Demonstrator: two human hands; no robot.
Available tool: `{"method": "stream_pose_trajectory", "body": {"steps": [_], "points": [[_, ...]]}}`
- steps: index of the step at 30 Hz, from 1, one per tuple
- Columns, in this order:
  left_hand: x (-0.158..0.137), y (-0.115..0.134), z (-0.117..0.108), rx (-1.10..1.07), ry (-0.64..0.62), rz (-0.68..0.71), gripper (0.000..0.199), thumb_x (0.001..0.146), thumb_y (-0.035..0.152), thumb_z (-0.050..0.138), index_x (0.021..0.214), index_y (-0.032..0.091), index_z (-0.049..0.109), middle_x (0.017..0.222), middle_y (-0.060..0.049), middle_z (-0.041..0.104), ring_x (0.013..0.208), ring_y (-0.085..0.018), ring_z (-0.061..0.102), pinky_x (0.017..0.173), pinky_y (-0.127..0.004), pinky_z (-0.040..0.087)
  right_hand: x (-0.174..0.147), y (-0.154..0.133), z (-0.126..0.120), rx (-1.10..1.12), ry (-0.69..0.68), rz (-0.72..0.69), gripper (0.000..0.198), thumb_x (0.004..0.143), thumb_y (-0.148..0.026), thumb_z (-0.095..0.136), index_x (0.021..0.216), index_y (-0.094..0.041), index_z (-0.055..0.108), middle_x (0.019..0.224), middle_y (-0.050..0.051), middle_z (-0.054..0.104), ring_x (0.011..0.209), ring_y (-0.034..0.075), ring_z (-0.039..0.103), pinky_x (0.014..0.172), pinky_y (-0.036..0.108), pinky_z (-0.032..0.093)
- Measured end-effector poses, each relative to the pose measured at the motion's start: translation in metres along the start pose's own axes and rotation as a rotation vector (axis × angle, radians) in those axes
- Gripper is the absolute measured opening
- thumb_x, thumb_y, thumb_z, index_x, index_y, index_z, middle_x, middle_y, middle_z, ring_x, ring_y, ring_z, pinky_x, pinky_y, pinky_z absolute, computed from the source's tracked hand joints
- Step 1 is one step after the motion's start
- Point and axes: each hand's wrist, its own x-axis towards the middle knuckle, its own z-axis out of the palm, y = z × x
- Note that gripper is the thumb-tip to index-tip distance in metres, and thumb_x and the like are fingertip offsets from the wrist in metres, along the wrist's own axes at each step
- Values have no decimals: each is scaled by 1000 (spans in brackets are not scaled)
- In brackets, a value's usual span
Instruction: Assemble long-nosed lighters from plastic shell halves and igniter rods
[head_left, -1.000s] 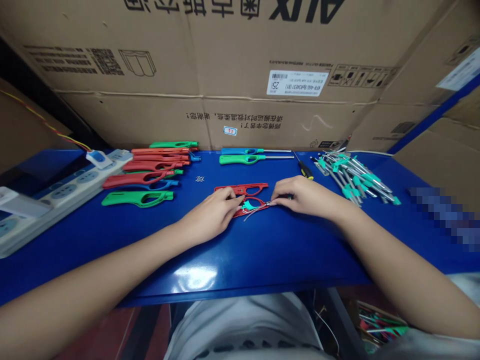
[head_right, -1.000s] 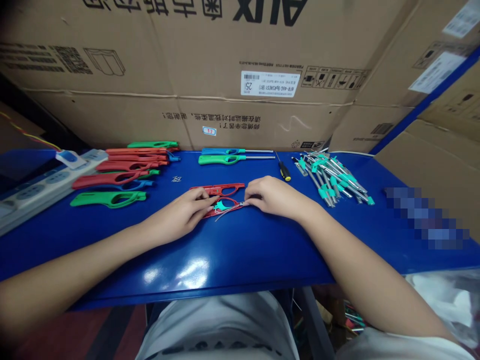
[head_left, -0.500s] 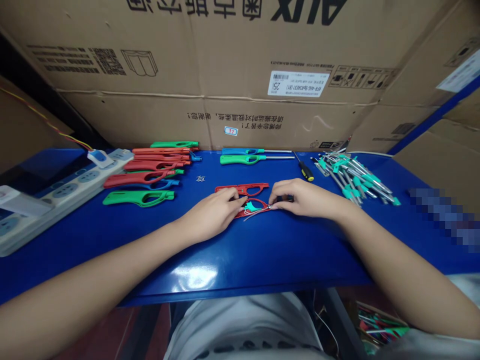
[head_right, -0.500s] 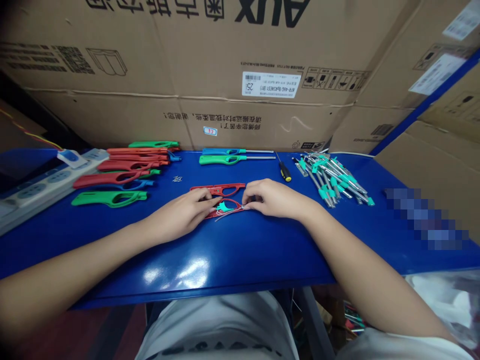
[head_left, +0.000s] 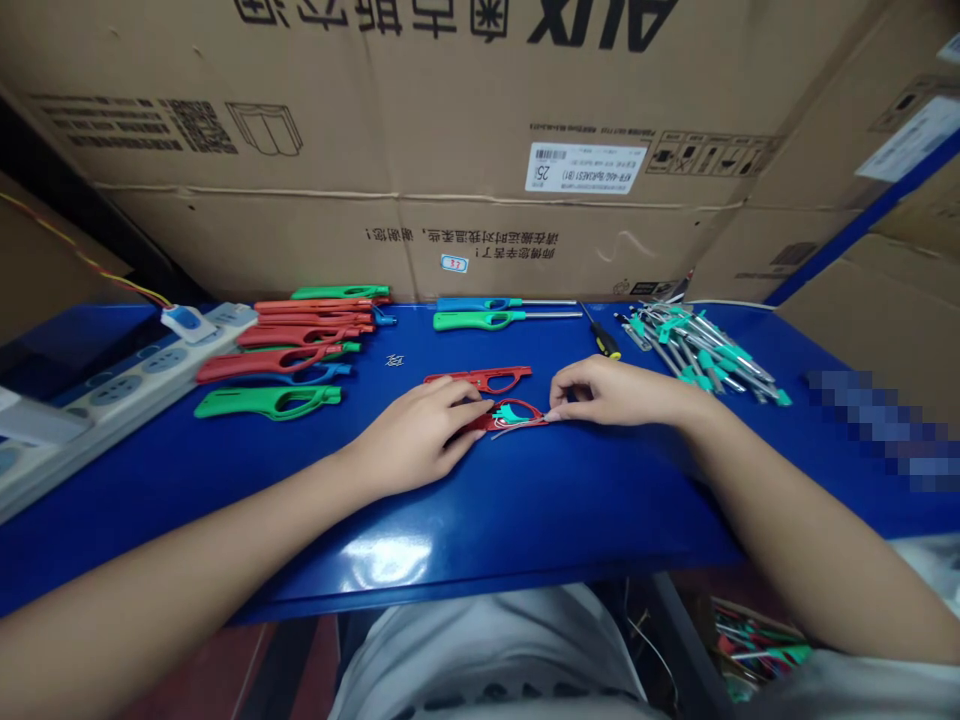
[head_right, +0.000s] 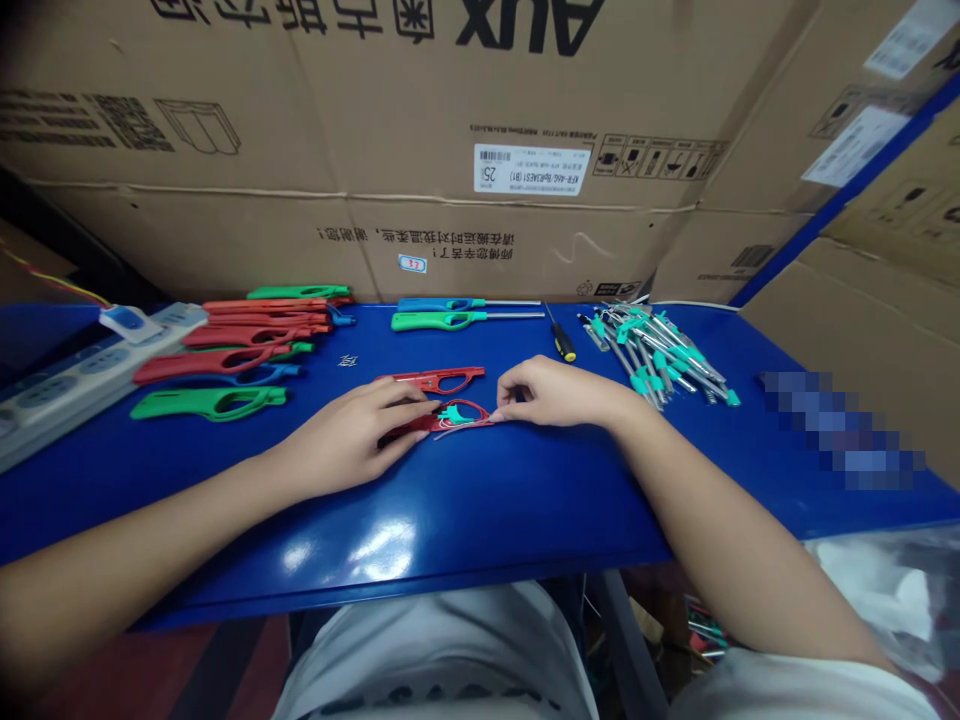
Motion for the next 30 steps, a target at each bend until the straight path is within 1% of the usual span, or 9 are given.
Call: {"method": "stream_pose_trajectory", "body": {"steps": [7,11,17,20,22,24,26,28,30], "points": [[0,-3,8,-145,44,-28,27,98,21,56,121,18,70,108,-10,66,102,-24,61,93,-40,51,9,4,5,80,4,137,38,78,-53,72,76,-16,68,74,4,70,64,14,53,57,25,38],[1,-2,9,-152,48,-13,25,97,20,56,117,18,72,104,-9,66,99,-24,60,90,-39,51,12,7,5,79,-11,136,33,76,-48,75,73,-16,69,76,4,71,67,14,57,58,25,40],[1,0,7,-91,44,15,27,101,23,51,116,18,72,105,-11,65,99,-24,60,89,-39,51,11,2,3,43,25,140,31,76,-46,77,74,-16,71,70,2,67,62,13,53,58,26,37],[1,0,7,-83,36,4,27,100,23,52,118,19,72,105,-10,65,98,-24,60,88,-39,52,9,3,2,47,53,88,32,77,-48,76,75,-16,70,69,2,66,62,12,52,58,26,36],[2,0,9,-93,43,-11,27,99,22,54,120,19,71,107,-10,65,100,-24,60,89,-40,52,8,7,1,54,90,-13,35,76,-49,77,73,-16,69,70,2,65,61,12,51,57,25,36],[2,0,11,-107,57,-27,28,98,22,55,121,18,71,108,-11,65,102,-25,60,91,-41,52,9,13,0,67,149,-132,36,77,-51,76,72,-16,67,71,2,65,62,12,50,58,24,36],[2,-1,13,-114,69,-41,28,99,22,54,122,18,70,112,-12,66,106,-26,60,93,-43,52,10,20,-2,77,272,-193,35,82,-50,71,74,-16,67,73,3,66,64,13,52,60,25,39],[1,-1,14,-116,77,-50,30,99,23,53,123,17,69,118,-13,66,111,-28,60,95,-45,52,10,29,-6,29,480,-144,27,89,-42,63,89,-16,71,79,4,69,67,15,57,64,26,42],[-1,0,13,-119,74,-56,31,99,25,53,125,17,68,121,-14,65,115,-28,60,98,-46,52,8,38,-12,-116,704,27,31,91,-27,57,118,-18,66,92,6,72,73,18,61,67,27,44]]}}
